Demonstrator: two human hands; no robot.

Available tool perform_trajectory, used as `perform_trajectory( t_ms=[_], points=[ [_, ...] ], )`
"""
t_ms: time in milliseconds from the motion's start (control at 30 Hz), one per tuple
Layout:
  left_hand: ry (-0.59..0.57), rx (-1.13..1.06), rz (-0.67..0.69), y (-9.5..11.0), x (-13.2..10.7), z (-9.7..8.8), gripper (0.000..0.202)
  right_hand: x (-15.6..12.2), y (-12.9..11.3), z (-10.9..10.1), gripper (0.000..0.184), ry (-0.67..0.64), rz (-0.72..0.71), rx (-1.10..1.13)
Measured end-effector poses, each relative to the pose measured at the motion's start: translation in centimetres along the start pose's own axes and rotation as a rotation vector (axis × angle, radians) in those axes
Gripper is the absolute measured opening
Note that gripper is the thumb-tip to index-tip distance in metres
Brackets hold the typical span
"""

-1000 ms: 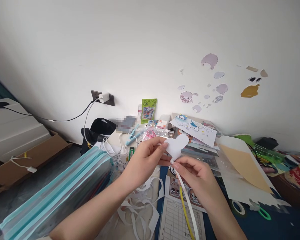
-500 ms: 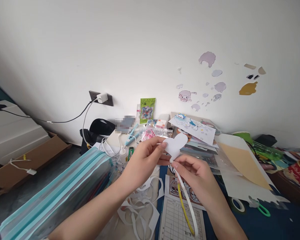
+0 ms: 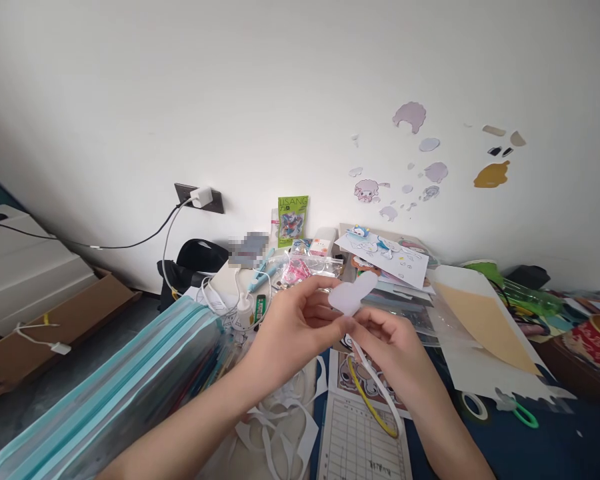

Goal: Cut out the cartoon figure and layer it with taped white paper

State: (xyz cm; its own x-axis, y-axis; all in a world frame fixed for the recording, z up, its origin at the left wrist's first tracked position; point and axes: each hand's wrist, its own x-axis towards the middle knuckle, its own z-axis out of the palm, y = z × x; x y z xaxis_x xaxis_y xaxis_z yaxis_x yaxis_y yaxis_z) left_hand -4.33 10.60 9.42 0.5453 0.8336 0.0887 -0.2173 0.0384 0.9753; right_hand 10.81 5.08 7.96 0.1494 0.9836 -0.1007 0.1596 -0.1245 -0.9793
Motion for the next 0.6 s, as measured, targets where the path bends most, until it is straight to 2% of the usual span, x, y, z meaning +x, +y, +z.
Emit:
perform_trajectory(
  t_ms=[67, 167, 267, 333, 400, 467, 533, 600],
  points=[
    [-0.011, -0.025, -0.031, -0.1, 0.2, -0.2, 0.042, 0.0, -0.1, -0.3, 0.031, -0.021, 0.007, -0.003],
    [-0.013, 0.005, -0.039, -0.4, 0.4, -0.4, 0.038, -0.1, -0.3, -0.7, 0.027, -0.039, -0.038, -0.034],
    [0.001, 0.083, 0.022, -0.6, 0.4, -0.4, 0.031, -0.1, -0.3, -0.9, 0.021, -0.035, -0.11, -0.081],
    [-0.006, 0.154, 0.081, -0.4, 0.3, -0.5, 0.032, -0.3, -0.1, -0.9, 0.016, 0.015, -0.193, -0.148],
    [-0.019, 0.234, 0.134, 0.0, 0.3, -0.8, 0.035, -0.5, 0.1, -0.8, 0.012, 0.126, -0.364, -0.251],
    [-0.014, 0.289, 0.156, 0.5, 0.3, -1.4, 0.028, -0.7, 0.1, -0.7, 0.012, 0.273, -0.622, -0.385],
    [-0.037, 0.288, 0.109, 1.0, 0.3, -1.9, 0.011, -1.0, -0.1, -0.8, 0.015, 0.433, -0.931, -0.528],
    [-0.146, 0.207, 0.025, 1.3, 0.2, -2.2, 0.024, -1.3, -0.2, -0.9, 0.015, 0.536, -1.207, -0.691]
  ],
)
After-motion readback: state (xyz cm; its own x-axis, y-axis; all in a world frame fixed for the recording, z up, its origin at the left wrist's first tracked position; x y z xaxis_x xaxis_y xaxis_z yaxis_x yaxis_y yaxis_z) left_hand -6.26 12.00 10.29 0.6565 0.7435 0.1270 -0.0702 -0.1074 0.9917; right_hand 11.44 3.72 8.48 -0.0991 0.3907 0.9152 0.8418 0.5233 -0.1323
